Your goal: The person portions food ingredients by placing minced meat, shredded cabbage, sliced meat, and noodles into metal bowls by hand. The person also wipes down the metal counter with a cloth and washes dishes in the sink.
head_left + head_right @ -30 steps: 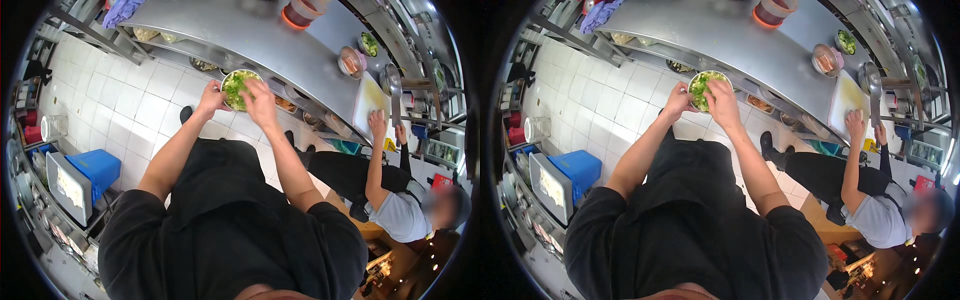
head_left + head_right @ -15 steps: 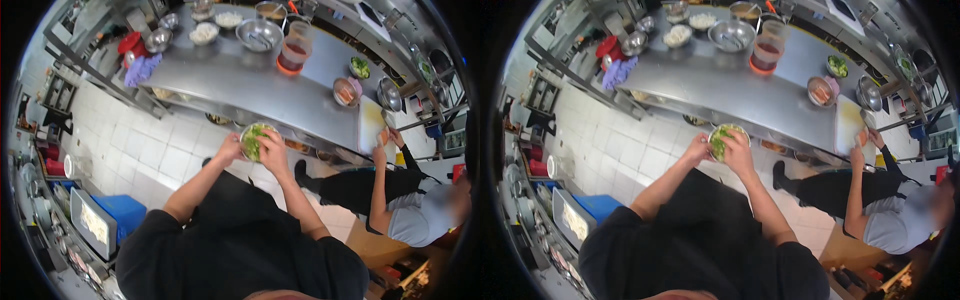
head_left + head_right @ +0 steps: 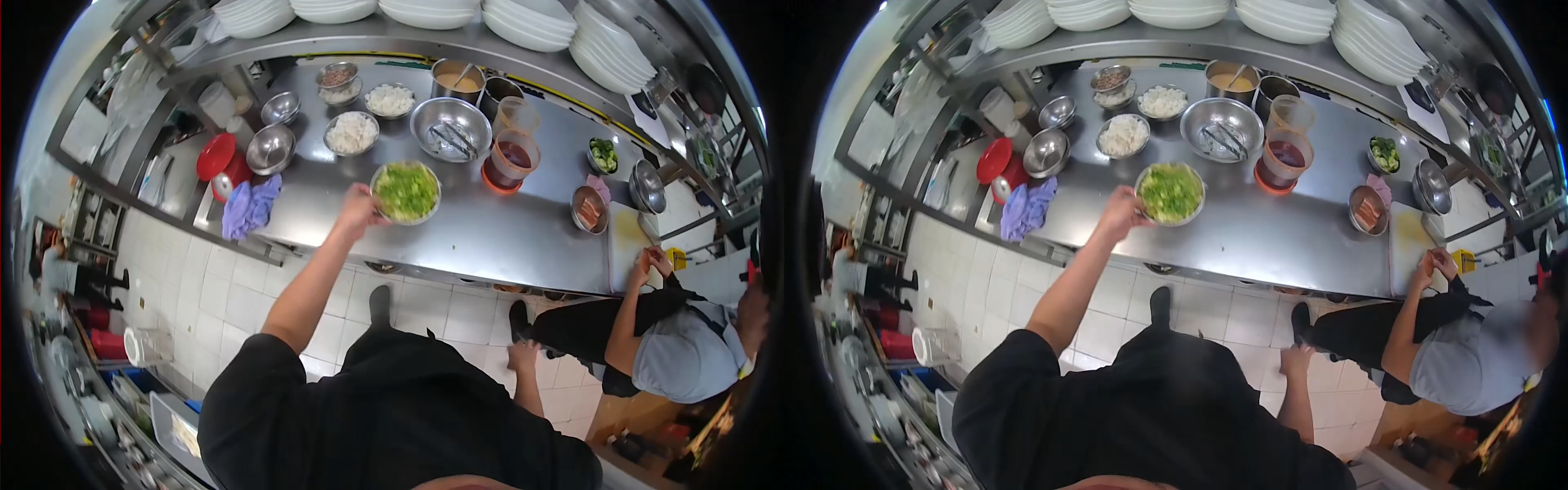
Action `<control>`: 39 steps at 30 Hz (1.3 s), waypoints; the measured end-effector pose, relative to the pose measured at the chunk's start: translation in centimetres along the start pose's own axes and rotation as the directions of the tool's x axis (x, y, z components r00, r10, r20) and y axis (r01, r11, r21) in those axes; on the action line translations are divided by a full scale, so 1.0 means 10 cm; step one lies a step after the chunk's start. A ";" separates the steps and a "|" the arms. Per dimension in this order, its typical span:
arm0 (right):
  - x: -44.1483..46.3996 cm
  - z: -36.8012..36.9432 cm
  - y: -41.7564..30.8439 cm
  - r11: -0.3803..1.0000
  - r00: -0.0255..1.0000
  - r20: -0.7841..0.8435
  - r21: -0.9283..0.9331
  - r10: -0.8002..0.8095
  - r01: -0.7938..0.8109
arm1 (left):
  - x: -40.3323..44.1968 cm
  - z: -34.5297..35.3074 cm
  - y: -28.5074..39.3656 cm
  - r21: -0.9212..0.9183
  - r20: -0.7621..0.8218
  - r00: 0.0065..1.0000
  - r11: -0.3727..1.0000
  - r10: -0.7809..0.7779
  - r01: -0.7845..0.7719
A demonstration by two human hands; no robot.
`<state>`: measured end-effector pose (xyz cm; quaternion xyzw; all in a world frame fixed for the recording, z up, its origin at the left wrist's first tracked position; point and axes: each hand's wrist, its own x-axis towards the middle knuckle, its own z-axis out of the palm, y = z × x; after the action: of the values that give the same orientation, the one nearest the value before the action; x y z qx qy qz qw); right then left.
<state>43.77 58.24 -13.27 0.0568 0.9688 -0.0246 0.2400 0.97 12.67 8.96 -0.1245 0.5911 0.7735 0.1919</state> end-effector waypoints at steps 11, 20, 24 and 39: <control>-1.38 -0.02 -1.53 -0.005 0.555 0.666 0.643 0.499 -0.766 | 3.37 -0.19 1.39 -0.074 0.128 0.991 0.997 0.036 -0.027; -0.86 -0.37 -2.35 0.047 0.698 0.452 0.821 0.556 -0.569 | 3.97 -0.04 1.49 -0.019 0.228 0.968 0.994 0.109 -0.108; -0.83 -0.58 -2.46 0.028 0.659 0.483 0.794 0.577 -0.607 | 4.37 -0.42 1.30 -0.263 0.451 0.874 0.963 0.182 -0.064; -0.37 -0.63 -2.13 0.034 0.636 0.574 0.728 0.516 -0.685 | 3.27 -2.44 3.06 -0.178 0.154 0.930 0.935 0.335 -0.307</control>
<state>41.46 37.25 -5.53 0.5782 0.6370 -0.4578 0.2243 -42.74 -12.89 15.15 0.0310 0.5232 0.8451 0.1058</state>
